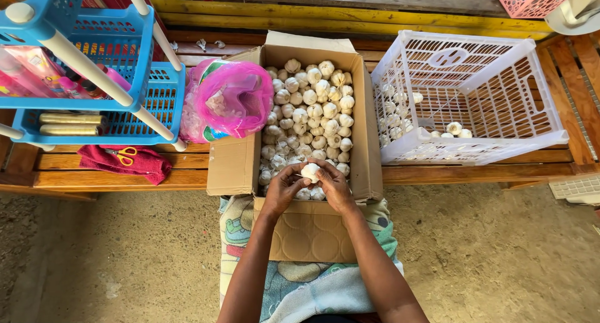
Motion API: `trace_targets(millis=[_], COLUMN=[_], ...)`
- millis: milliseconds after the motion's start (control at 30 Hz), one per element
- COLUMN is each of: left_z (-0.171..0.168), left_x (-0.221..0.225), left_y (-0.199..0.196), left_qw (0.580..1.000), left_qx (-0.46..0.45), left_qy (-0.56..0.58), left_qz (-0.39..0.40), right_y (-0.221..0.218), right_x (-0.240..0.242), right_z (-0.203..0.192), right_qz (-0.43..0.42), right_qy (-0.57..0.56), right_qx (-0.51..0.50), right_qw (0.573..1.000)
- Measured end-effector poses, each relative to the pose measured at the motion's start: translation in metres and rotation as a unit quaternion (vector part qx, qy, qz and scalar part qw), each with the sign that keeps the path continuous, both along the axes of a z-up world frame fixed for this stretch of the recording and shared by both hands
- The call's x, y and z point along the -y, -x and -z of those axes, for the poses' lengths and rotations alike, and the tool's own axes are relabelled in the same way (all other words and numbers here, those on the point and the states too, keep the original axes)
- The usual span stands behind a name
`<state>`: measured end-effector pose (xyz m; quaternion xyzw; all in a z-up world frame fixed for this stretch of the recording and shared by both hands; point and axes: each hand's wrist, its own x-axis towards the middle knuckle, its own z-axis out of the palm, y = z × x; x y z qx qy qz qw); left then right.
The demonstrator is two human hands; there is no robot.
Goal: Sorting garlic bulbs from a cardboard box into a plastic crate.
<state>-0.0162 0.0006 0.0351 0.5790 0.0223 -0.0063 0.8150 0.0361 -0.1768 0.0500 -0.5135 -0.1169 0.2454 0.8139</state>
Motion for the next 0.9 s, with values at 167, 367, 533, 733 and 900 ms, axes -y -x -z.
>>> trace_targets(millis=[167,367,533,733,900], left_z=[0.007,0.005,-0.002,-0.031,-0.025], left_x=[0.002,0.002,0.004,-0.004,-0.026], left_y=[-0.002,-0.003,-0.001,0.001,0.006], left_qw=[1.000,0.999,0.997,0.935,0.844], left_qx=[-0.009,-0.001,0.006,0.071,-0.011], left_qy=[-0.005,-0.041,-0.070,-0.343,-0.533], left_qz=[0.007,0.020,0.007,-0.048,-0.066], right_y=[-0.003,-0.010,-0.004,-0.019,-0.068], right_x=[0.001,0.002,-0.007,0.011,0.079], right_z=[0.014,0.045,0.012,0.014,-0.063], right_qz=[0.035,0.078,0.060,0.040,0.296], right_qy=[0.034,0.036,0.056,0.088,0.254], right_qx=[0.007,0.031,-0.018,0.047,0.195], right_qw=[0.999,0.996,0.996,0.994,0.900])
